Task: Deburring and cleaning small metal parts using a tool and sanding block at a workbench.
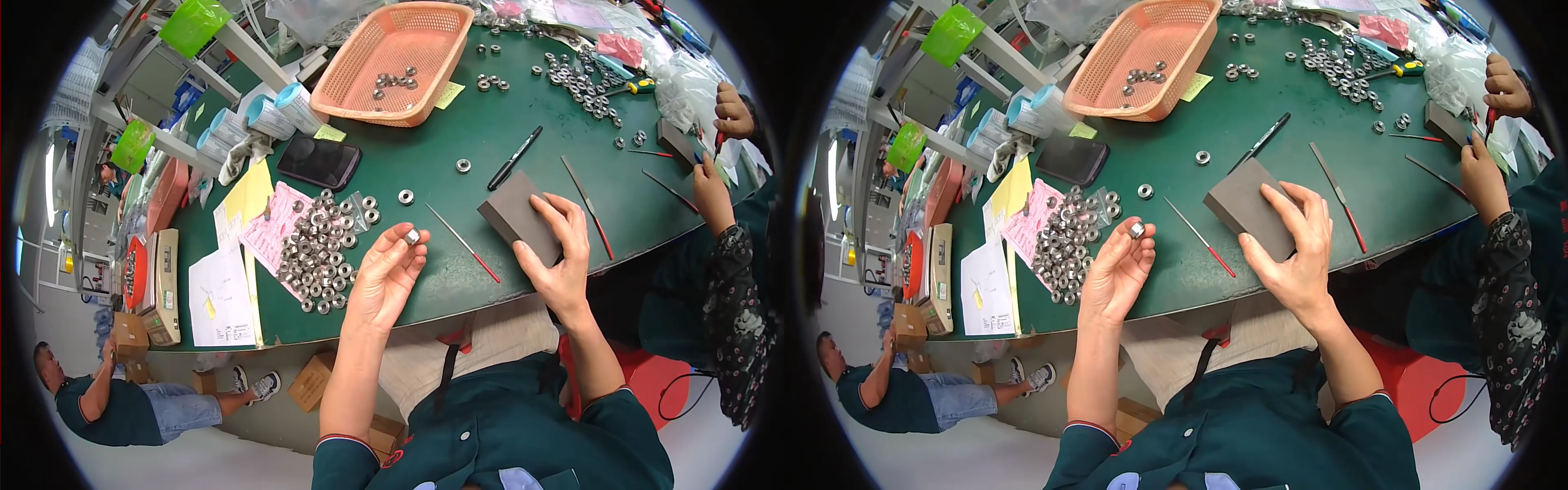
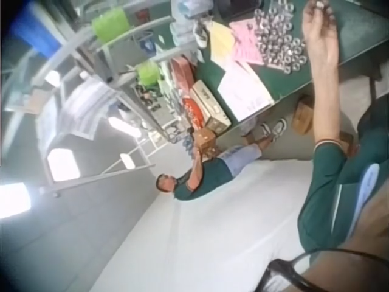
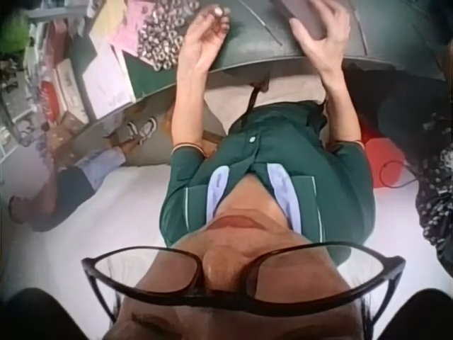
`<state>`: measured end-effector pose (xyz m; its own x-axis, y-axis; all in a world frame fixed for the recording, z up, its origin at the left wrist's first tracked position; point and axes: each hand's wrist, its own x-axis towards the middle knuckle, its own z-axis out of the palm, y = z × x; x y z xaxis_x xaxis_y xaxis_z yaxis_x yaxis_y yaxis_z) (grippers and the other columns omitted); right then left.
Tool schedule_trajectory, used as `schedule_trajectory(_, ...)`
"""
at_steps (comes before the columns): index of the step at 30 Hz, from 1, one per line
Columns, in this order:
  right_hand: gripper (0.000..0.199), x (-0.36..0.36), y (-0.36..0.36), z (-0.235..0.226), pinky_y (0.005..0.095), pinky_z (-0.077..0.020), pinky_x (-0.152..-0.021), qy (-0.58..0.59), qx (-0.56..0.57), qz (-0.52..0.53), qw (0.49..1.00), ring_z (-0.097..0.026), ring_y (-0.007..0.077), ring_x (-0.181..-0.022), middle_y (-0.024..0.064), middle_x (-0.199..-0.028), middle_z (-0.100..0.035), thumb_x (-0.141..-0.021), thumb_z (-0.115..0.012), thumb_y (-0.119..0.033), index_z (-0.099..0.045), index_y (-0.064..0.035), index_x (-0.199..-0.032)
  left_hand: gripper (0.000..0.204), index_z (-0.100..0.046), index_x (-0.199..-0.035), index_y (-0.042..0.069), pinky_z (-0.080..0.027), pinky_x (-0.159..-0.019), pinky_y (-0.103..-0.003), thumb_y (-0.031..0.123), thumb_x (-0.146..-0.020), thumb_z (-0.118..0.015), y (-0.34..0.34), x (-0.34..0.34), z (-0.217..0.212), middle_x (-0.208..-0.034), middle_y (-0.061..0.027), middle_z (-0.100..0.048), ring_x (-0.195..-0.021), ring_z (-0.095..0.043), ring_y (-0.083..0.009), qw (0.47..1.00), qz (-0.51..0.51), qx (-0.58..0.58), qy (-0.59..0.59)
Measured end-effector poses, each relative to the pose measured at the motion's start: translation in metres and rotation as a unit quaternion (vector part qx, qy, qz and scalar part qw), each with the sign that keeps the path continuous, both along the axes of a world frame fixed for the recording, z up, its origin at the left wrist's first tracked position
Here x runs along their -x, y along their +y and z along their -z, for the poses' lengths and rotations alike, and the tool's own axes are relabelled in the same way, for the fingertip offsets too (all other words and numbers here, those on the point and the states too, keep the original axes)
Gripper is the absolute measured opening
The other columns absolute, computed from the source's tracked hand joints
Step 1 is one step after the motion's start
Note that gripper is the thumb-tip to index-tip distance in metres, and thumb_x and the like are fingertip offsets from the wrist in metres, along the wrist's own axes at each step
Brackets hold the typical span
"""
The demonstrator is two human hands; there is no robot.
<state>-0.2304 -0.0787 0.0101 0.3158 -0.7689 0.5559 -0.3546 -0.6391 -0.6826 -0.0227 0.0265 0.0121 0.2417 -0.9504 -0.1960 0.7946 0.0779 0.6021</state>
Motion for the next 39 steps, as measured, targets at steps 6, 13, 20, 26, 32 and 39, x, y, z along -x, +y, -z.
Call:
schedule_trajectory(6, 0.056, -0.029, 0.037, -0.037, 0.0397, -0.0365, -0.079, -0.005, 0.113, -0.158, 0.981, -0.05, 0.0308, -0.092, 0.0206, -0.108, -0.05, -0.056, -0.069, -0.026, -0.058, -0.0077, -0.109, 0.028, -0.053, -0.104, 0.001, -0.046, -0.081, -0.026, 0.004, -0.078, -0.062, -0.006, 0.023, -0.003, -0.099, -0.0077, -0.06, -0.088, -0.057, -0.0123, 0.995, -0.059, -0.038, -0.064)
schedule_trajectory(13, 0.054, -0.04, 0.016, -0.026, 0.0375, -0.0354, -0.077, -0.034, 0.089, -0.031, 0.995, -0.048, 0.0299, -0.09, 0.0173, -0.104, -0.049, -0.057, -0.068, -0.024, -0.059, -0.0075, -0.108, 0.018, -0.056, -0.098, 0.0, -0.047, -0.079, -0.027, 0.005, -0.081, -0.059, -0.005, 0.022, -0.002, -0.094, -0.0121, -0.061, -0.083, -0.058, -0.0164, 0.998, -0.043, 0.018, -0.046)
schedule_trajectory(20, 0.047, -0.034, 0.005, -0.011, 0.0353, -0.036, -0.081, -0.114, -0.046, -0.054, 0.991, -0.048, 0.026, -0.094, 0.0148, -0.105, -0.05, -0.065, -0.066, -0.019, -0.057, -0.0047, -0.109, 0.02, -0.055, -0.101, -0.002, -0.048, -0.079, -0.026, 0.005, -0.083, -0.057, -0.01, 0.02, 0.0, -0.098, -0.015, -0.059, -0.086, -0.058, -0.0171, 0.998, -0.033, 0.026, -0.051)
schedule_trajectory(26, 0.047, -0.029, 0.007, -0.002, 0.035, -0.0352, -0.082, -0.089, -0.056, -0.037, 0.994, -0.048, 0.0254, -0.095, 0.0142, -0.105, -0.05, -0.065, -0.067, -0.019, -0.057, -0.0051, -0.11, 0.023, -0.054, -0.105, -0.003, -0.047, -0.08, -0.025, 0.005, -0.083, -0.055, -0.008, 0.019, 0.007, -0.1, -0.0152, -0.058, -0.088, -0.057, -0.0166, 0.998, -0.036, 0.02, -0.044)
schedule_trajectory(32, 0.053, -0.037, 0.021, -0.015, 0.0388, -0.0366, -0.078, -0.042, 0.044, -0.014, 0.998, -0.048, 0.0305, -0.093, 0.0177, -0.107, -0.049, -0.059, -0.067, -0.021, -0.057, -0.0071, -0.109, 0.024, -0.054, -0.105, -0.002, -0.047, -0.08, -0.025, 0.006, -0.083, -0.057, -0.01, 0.023, 0.01, -0.101, -0.0129, -0.058, -0.089, -0.057, -0.0156, 0.996, -0.065, 0.011, -0.066)
schedule_trajectory(39, 0.059, -0.045, 0.014, -0.006, 0.0403, -0.0384, -0.08, -0.031, 0.074, -0.003, 0.997, -0.048, 0.0325, -0.091, 0.0219, -0.104, -0.049, -0.055, -0.067, -0.019, -0.056, -0.003, -0.11, 0.019, -0.057, -0.099, 0.0, -0.046, -0.082, -0.027, 0.003, -0.081, -0.059, -0.008, 0.034, 0.004, -0.097, -0.0087, -0.06, -0.086, -0.058, -0.0151, 0.987, -0.087, 0.042, -0.125)
